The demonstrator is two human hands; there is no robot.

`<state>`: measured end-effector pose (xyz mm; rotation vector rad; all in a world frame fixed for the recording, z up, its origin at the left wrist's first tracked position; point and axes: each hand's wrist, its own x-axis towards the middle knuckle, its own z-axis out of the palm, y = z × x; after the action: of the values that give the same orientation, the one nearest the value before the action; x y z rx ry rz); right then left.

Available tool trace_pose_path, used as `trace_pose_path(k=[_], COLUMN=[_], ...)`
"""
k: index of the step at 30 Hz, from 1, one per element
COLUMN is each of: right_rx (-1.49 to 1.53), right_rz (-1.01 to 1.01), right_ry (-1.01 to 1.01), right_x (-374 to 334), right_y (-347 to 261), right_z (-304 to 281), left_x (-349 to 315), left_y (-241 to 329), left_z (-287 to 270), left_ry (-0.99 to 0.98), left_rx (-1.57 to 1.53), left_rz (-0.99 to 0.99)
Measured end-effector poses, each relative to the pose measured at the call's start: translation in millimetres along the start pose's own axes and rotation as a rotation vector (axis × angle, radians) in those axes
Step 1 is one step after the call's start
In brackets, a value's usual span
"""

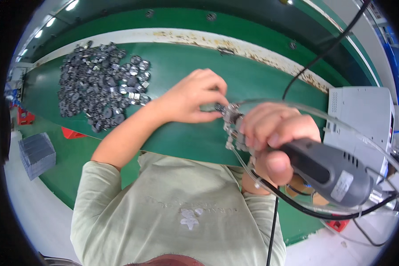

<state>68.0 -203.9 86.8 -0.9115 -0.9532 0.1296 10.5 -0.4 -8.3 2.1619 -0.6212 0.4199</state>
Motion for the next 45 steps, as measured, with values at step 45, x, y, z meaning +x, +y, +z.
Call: trace_pose_path(k=[45], right_rx=[-0.058], right_rz=[-0.077], right_ry=[0.192], right_x=[-2.0], right_y=[-3.4], right_z=[-25.1], left_x=[66.6], left_y=[-183.2], left_z=[-85.4], left_ry=[-0.071], left_rx=[0.682], left_rz=[-0.415])
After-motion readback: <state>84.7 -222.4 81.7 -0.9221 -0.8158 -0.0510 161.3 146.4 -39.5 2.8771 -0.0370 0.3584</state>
